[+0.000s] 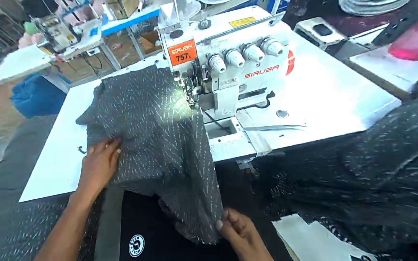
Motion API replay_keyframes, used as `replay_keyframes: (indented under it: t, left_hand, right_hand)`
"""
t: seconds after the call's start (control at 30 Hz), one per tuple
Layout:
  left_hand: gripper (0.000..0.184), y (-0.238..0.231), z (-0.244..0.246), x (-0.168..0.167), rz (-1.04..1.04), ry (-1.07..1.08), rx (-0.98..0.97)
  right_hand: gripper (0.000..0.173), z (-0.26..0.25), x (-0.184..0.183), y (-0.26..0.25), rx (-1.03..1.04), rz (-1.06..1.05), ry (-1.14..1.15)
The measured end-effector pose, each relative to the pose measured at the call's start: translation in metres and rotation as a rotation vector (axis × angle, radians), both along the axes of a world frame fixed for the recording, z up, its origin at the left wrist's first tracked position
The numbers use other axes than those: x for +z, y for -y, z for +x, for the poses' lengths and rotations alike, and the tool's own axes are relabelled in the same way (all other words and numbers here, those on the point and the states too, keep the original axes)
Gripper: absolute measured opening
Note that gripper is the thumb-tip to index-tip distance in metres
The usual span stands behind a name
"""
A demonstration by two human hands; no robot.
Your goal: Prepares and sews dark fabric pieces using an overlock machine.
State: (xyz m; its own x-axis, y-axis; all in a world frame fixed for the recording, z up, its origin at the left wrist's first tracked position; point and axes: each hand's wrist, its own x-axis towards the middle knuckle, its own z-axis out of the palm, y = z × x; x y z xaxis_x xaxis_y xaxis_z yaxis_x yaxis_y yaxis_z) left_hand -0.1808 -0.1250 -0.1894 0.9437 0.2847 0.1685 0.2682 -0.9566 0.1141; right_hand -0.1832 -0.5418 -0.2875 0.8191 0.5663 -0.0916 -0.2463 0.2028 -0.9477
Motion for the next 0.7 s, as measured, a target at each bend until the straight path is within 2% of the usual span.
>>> replay_keyframes:
  t: [0.07, 0.13, 0.2, 0.27, 0.33, 0.43, 0.53, 0.7]
  left_hand:
    - [0.034, -0.017, 0.015, 0.004, 0.049, -0.007, 0.029]
    - [0.031, -0.010, 0.026, 0.011, 0.106, 0.067, 0.013]
    - [0.035, 0.022, 0.035, 0.025, 0.059, 0.198, -0.077]
    - [0.039, 0.072, 0.044, 0.041, -0.072, 0.310, -0.193]
    - [0.042, 0.115, 0.056, 0.056, -0.170, 0.358, -0.305]
    - [0.049, 0.145, 0.079, 0.063, -0.180, 0.261, -0.376]
    - [0.054, 0.146, 0.093, 0.053, -0.137, 0.185, -0.383]
    - [0.057, 0.141, 0.098, 0.049, -0.185, 0.148, -0.398]
  right_hand:
    - [0.010, -0.002, -0.005, 0.000, -0.001, 0.012, -0.001]
    - [0.013, -0.003, -0.005, 0.002, -0.012, -0.011, 0.004]
    - [0.014, -0.004, 0.003, 0.006, 0.008, -0.004, -0.006]
    - [0.016, -0.006, 0.004, 0.007, 0.021, 0.001, -0.009]
    - [0.015, -0.007, 0.002, 0.009, 0.011, 0.009, 0.007]
    - [0.014, -0.010, 0.005, 0.016, -0.002, 0.051, 0.047]
    - [0.014, -0.010, 0.007, 0.021, -0.014, 0.075, 0.076]
    - [0.014, -0.007, 0.011, 0.015, -0.031, 0.089, 0.112]
